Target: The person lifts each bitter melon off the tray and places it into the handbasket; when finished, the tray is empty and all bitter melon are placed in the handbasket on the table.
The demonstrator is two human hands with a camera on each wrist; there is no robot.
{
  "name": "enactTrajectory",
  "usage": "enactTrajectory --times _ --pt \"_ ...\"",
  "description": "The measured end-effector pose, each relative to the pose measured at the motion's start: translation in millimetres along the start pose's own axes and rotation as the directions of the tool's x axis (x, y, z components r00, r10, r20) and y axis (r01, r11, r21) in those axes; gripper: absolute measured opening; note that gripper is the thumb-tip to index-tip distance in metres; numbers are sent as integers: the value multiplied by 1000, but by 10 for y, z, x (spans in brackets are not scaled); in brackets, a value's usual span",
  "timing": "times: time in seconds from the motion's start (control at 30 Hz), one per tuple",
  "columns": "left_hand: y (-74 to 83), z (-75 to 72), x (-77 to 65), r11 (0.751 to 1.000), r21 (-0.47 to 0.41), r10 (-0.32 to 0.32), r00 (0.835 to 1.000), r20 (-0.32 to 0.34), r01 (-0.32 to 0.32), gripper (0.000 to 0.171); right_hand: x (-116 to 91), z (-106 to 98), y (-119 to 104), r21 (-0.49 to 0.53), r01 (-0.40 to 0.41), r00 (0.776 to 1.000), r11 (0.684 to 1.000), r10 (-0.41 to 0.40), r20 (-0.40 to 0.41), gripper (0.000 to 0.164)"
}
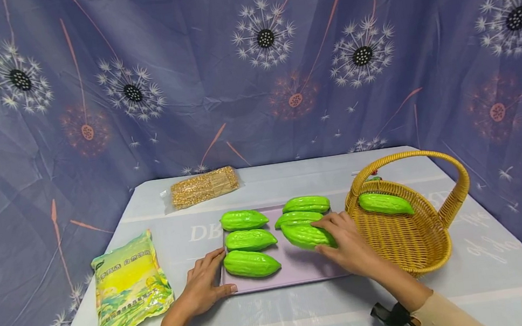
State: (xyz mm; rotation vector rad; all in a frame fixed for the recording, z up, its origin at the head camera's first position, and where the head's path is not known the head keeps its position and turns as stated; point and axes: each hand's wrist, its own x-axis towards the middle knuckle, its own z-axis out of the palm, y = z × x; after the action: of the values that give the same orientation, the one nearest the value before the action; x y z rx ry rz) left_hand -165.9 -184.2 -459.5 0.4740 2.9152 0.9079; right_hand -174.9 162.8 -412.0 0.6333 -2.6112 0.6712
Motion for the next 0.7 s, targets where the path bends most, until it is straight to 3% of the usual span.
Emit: enactTrajectory --times 0.37,0.7 --pt "14 -9 3 1000 -4 -5 1000 2 5 83 -69 -384 29 28 37 999 999 -37 -21 50" --pt "18 -10 -1 1000 -12 -17 1000 11 17 84 -139 -682 161 -47 67 997 997 -69 -46 50"
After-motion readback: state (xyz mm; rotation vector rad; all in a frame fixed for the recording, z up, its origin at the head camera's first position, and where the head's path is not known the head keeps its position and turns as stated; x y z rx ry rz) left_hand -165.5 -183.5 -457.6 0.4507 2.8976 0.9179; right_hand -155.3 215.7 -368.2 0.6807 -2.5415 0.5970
